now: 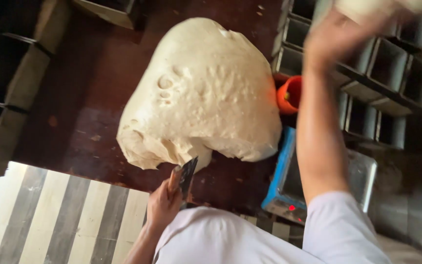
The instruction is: Cutting portions of dough using a scraper and weighing them on a digital scale.
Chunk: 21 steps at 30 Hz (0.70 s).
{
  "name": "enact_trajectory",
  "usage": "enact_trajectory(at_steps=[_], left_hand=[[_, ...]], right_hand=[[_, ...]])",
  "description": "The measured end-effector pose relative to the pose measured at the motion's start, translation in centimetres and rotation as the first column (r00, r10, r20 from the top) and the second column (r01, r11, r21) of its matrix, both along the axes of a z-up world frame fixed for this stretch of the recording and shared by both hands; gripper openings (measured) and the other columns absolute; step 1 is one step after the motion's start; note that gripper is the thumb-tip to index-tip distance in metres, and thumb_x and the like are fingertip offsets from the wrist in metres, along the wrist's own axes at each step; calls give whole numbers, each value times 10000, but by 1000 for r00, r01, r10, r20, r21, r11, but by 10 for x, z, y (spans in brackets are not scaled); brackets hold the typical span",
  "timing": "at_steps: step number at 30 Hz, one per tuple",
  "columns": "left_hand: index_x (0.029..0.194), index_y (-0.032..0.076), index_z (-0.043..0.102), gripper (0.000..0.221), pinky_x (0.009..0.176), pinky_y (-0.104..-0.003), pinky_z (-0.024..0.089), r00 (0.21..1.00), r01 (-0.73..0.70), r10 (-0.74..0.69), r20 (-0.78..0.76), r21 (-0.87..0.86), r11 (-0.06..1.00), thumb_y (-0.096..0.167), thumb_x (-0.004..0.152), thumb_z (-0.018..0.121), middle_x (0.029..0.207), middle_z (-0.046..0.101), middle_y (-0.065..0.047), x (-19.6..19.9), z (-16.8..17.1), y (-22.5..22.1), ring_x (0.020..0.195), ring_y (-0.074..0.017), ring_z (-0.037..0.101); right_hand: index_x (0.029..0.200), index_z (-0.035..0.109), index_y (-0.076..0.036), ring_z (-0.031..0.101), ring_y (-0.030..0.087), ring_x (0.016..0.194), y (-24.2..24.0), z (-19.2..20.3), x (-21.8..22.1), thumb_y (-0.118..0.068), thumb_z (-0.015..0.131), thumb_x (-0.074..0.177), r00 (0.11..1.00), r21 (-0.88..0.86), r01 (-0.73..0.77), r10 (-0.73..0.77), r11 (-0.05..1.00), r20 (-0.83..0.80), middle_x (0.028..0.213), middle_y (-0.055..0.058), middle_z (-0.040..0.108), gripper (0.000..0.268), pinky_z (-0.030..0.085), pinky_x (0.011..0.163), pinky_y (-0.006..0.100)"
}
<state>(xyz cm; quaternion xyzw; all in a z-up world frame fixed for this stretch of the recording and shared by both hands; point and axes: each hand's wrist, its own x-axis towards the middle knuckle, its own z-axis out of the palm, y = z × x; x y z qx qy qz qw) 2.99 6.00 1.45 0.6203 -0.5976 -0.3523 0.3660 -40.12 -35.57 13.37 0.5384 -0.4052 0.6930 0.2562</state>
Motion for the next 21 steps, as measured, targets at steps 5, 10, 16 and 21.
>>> enact_trajectory(at_steps=[5, 10, 16, 21], left_hand=[[1156, 93, 682, 378, 582, -396, 547, 986, -148, 145, 81, 34, 988, 101, 780, 715, 741, 683, -131, 29, -17, 34, 602, -287, 677], [1119, 88, 682, 338, 589, -423, 531, 959, -252, 232, 162, 119, 960, 127, 787, 731, 719, 680, -142, 38, -29, 50, 626, -324, 672], [1098, 77, 673, 301, 551, -404, 521, 992, -119, 107, 67, 201, 972, 129, 805, 712, 678, 655, -140, 23, -23, 13, 553, -285, 652], [978, 76, 653, 198, 535, -410, 505, 992, -116, 100, 81, 241, 963, 158, 824, 744, 646, 629, -141, 9, -21, 14, 522, -295, 618]], right_hand=[[1409, 594, -122, 361, 434, 1483, -5, -9, 98, -234, 702, 1041, 867, 650, 318, 65, 690, -494, 1591, 183, 401, 400, 218, 1149, 689], [1516, 576, -198, 444, 197, 1567, 68, -116, 129, -162, 625, 1150, 946, 686, 260, -38, 680, -321, 1587, -86, 532, 371, 211, 1297, 674], [1452, 563, -11, 458, 366, 1405, 131, -100, 97, -284, 746, 1022, 888, 947, -132, 459, 291, -17, 1566, 253, 435, 542, 420, 1108, 408], [1138, 729, -59, 786, 243, 1027, 155, -92, -12, -197, 626, 1036, 974, 925, -118, -141, 361, 179, 1063, 129, 790, 200, 612, 898, 357]])
